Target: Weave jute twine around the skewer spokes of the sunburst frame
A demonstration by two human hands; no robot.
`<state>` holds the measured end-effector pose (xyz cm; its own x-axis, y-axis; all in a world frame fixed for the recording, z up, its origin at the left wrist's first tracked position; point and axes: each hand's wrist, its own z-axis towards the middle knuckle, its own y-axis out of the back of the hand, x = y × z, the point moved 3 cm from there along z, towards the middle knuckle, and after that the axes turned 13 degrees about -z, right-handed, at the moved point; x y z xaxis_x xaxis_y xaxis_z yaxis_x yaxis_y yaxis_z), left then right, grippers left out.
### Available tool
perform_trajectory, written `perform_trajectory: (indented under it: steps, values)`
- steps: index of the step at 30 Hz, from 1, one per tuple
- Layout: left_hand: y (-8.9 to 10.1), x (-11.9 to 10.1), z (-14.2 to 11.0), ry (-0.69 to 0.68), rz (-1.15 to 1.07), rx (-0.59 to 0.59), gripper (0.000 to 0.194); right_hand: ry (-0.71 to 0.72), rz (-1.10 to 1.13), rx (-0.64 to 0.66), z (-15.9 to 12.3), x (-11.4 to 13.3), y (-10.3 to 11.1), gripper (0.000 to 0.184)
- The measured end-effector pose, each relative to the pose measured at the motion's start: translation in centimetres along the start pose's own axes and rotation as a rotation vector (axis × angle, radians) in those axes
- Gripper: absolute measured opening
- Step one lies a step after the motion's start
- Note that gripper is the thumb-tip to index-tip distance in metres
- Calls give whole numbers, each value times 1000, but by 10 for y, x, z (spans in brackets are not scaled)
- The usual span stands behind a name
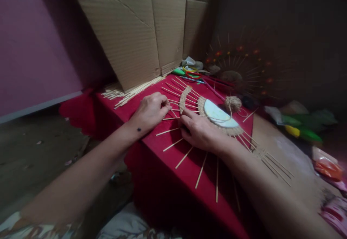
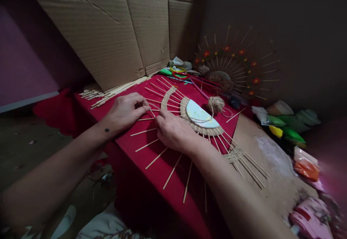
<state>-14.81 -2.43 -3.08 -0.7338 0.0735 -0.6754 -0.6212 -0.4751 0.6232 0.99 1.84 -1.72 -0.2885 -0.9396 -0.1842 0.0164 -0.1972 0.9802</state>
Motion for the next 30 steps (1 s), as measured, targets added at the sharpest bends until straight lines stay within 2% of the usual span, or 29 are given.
perform_trajectory:
  steps: [4,7,10,13,16,21,26,30]
  values:
    - [2,0,0,20,-59,5,13,65,-82,84,5,1,4,15]
    - [7,4,-4,15,-182,8,15,42,-100,95,5,1,8,16]
    - [14,8,-15,-52,-303,4,17,10,-73,94,2,3,10,17]
    - [21,8,-32,-138,-334,31,16,-2,-46,83,0,3,8,16]
    - [27,6,-47,-157,-272,18,15,-4,-46,37,-1,3,5,14]
    - [32,2,-61,-73,-120,-44,17,-5,-25,-67,-2,3,2,16]
    - [34,9,-58,-18,4,-87,17,19,-9,-69,-3,3,0,15]
    - [33,16,-47,-63,105,-55,15,10,-22,-72,-3,4,-1,16]
